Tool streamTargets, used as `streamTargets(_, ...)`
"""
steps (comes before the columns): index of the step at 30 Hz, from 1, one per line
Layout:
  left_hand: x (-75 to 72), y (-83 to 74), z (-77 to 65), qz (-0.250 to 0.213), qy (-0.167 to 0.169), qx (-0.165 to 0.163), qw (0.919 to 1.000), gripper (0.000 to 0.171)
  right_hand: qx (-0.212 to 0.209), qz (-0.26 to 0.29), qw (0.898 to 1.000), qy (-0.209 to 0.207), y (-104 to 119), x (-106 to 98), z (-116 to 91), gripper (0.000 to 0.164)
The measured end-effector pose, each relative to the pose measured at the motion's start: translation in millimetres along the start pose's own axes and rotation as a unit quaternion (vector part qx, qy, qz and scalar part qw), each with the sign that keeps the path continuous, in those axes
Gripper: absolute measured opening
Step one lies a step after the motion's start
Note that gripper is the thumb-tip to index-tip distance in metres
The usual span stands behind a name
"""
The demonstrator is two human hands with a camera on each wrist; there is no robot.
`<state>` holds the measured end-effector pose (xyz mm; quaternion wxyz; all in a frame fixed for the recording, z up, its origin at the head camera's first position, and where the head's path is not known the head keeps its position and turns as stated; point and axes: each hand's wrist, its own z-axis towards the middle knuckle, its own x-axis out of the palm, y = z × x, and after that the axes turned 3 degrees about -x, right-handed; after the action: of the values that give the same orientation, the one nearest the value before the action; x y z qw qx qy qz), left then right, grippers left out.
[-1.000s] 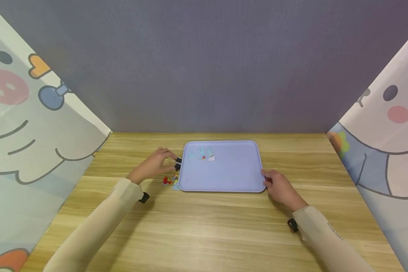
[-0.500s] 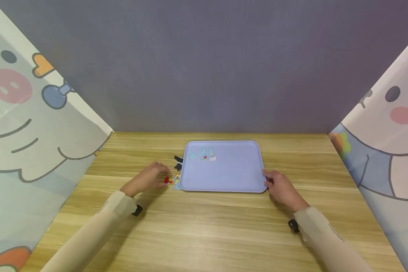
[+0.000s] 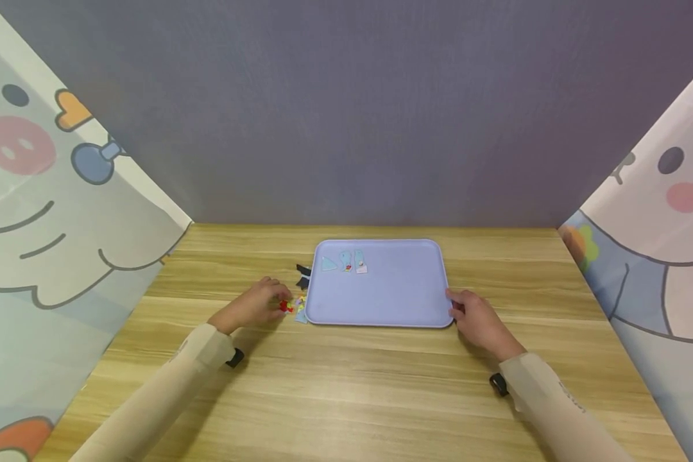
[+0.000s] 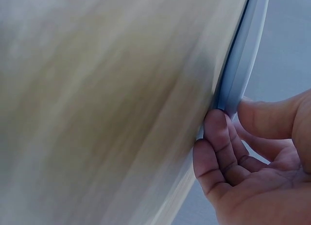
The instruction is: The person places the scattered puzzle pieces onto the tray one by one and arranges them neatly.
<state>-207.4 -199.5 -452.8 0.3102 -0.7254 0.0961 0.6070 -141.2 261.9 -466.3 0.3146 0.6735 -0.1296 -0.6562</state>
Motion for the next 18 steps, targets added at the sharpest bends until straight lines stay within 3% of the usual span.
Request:
streamTargets(13,0.2,2.3,3.6,-0.001,0.008,-0.002,1.0000,0.031,0.000,0.002,1.000,0.002,0.5,-1.1,0.2,0.041)
streamTargets(18,-4.2,1.7,5.9,0.001,-0.005,0.021,0.9998,0.030,-0.005,0.004,1.000,-0.004,-0.8,-0.3,0.4,0.041)
